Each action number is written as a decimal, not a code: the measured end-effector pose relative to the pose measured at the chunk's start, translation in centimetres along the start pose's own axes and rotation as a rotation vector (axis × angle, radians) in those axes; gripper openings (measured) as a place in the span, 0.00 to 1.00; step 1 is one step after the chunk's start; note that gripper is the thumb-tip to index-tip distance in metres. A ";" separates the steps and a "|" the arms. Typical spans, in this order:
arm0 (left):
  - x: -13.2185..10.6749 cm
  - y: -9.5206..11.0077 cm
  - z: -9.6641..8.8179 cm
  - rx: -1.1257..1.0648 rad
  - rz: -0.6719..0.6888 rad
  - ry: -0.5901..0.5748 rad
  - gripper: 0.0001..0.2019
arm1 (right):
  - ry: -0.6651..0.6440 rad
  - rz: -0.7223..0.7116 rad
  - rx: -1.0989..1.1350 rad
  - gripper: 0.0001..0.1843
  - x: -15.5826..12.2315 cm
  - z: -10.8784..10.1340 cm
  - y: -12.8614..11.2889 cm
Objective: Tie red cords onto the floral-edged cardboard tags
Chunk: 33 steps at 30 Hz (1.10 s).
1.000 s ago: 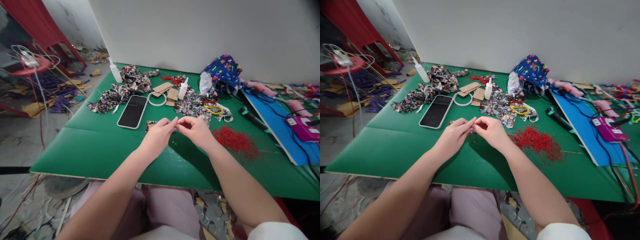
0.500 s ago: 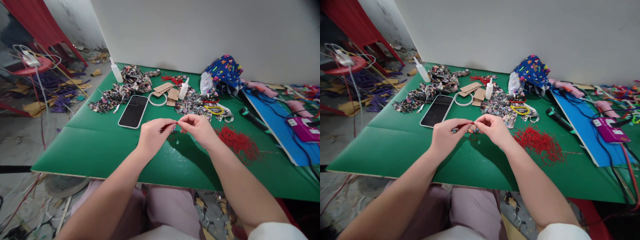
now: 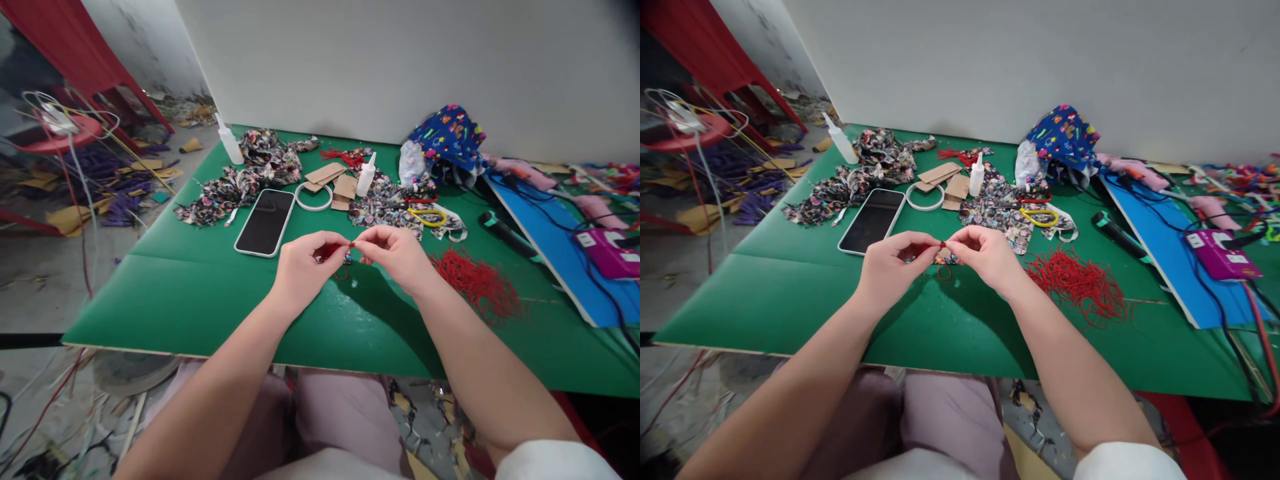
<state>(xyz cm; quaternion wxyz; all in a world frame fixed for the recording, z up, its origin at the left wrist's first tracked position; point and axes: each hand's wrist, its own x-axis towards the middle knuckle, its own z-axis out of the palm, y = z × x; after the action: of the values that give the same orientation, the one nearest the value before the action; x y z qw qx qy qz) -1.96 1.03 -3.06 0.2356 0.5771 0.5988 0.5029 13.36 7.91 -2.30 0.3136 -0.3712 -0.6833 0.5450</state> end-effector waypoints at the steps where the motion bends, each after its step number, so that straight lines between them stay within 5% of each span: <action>1: 0.0 0.0 0.0 0.012 0.008 0.000 0.07 | -0.001 0.000 0.000 0.09 0.0 0.0 0.0; 15: 0.4 0.1 -0.6 0.126 0.079 0.027 0.06 | -0.005 -0.044 -0.078 0.10 0.0 -0.1 0.2; 19: 0.8 -0.2 -1.2 0.100 0.004 0.092 0.06 | 0.076 -0.192 -0.412 0.16 0.3 -0.2 1.0; 23: 1.2 -0.6 -2.0 0.104 -0.031 0.167 0.06 | 0.196 -0.309 -0.820 0.09 0.5 0.1 2.1; 33: 1.5 -0.7 -2.6 0.149 -0.024 0.192 0.07 | -0.046 -0.277 -1.013 0.07 -0.1 2.7 3.5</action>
<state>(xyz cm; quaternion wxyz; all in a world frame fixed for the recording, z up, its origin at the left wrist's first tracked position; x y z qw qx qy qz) -4.86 1.66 -2.26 0.1398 0.5350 0.6613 0.5069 11.78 6.93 -6.29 0.1486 -0.3703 -0.9106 0.1076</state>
